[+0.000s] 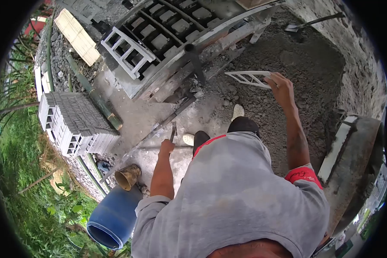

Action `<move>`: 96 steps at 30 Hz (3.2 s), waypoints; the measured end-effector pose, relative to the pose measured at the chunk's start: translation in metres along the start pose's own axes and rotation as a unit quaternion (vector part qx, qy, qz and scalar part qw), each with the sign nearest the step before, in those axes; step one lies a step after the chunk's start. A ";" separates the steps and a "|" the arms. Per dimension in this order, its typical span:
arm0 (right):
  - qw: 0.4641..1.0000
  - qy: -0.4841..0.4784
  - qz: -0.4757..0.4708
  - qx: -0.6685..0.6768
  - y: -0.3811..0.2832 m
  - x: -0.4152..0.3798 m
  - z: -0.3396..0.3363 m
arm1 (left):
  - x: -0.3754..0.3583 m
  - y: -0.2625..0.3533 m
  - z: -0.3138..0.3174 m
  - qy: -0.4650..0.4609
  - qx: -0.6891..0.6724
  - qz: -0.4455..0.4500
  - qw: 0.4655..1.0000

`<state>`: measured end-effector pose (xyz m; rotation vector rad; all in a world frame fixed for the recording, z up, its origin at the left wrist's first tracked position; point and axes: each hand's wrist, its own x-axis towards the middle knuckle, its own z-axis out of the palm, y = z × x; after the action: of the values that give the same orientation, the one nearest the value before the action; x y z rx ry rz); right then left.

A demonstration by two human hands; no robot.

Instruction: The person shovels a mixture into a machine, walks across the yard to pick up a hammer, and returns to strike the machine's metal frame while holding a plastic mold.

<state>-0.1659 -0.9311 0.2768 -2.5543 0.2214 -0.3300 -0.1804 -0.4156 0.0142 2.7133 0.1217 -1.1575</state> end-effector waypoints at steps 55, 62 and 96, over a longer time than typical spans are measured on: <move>0.772 -0.255 0.088 0.576 0.360 0.099 0.506 | 0.147 0.306 0.154 0.298 -0.315 0.262 0.862; 0.708 -0.295 0.091 0.635 0.352 0.109 0.525 | 0.148 0.313 0.158 0.307 -0.226 0.287 0.879; 0.843 0.065 0.034 0.533 0.356 0.068 0.637 | 0.200 0.385 0.110 0.315 -0.018 0.291 0.903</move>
<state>0.0452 -0.9244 -0.4250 -1.4141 0.1185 -0.4394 -0.0625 -0.8148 -0.1507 2.6785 -0.5383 -0.1000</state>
